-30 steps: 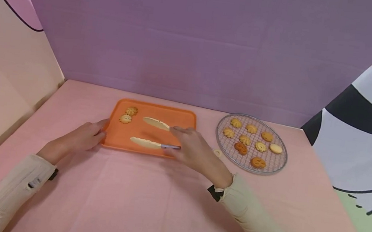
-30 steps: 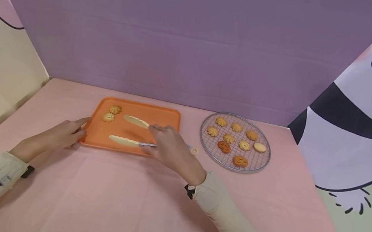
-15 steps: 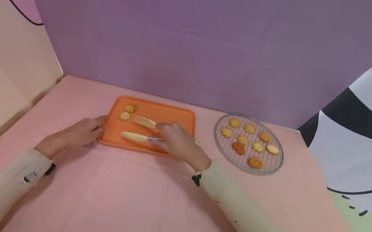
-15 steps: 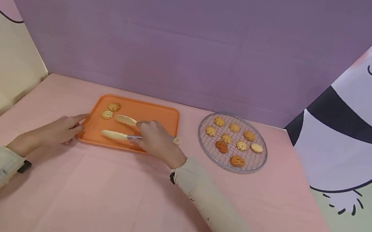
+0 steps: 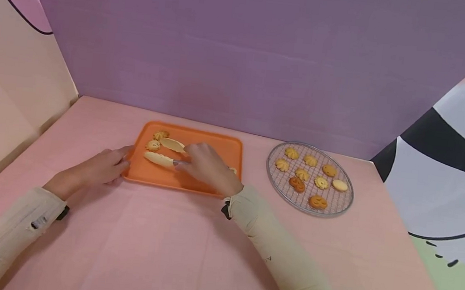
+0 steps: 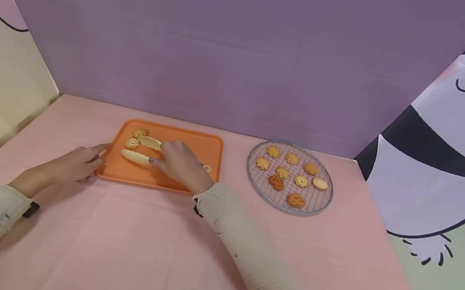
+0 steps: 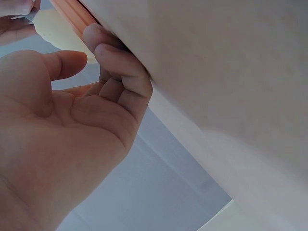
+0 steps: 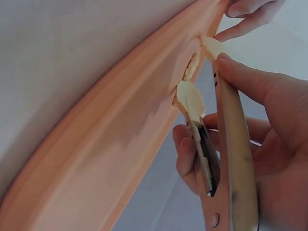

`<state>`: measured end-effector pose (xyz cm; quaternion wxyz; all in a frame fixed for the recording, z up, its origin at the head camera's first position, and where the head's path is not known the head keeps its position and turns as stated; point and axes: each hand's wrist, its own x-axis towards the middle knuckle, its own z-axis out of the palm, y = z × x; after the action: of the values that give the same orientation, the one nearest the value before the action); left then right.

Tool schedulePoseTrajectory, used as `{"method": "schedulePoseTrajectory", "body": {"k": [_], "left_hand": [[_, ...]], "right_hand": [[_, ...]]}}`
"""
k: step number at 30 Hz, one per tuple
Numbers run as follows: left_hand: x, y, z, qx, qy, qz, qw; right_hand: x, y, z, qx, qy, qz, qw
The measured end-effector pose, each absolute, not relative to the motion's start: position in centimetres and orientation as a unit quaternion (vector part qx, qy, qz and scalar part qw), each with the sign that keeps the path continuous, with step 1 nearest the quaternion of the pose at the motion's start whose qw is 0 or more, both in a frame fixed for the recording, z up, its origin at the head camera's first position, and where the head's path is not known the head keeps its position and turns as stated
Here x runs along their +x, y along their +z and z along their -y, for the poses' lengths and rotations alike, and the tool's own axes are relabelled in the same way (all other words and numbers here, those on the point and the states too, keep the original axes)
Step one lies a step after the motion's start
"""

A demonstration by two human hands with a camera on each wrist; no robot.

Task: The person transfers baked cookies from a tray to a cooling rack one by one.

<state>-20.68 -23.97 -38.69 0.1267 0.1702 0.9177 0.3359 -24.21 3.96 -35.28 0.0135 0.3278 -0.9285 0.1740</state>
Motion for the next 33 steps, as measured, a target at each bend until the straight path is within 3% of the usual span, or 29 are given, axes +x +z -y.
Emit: {"method": "schedulePoseTrajectory", "body": {"k": [33], "left_hand": [[-21.1, -39.2, 24.0, 0.182, 0.320, -0.923, 0.112]], "right_hand": [[-24.9, -35.1, -1.4, 0.292, 0.107, 0.950, 0.034]]}}
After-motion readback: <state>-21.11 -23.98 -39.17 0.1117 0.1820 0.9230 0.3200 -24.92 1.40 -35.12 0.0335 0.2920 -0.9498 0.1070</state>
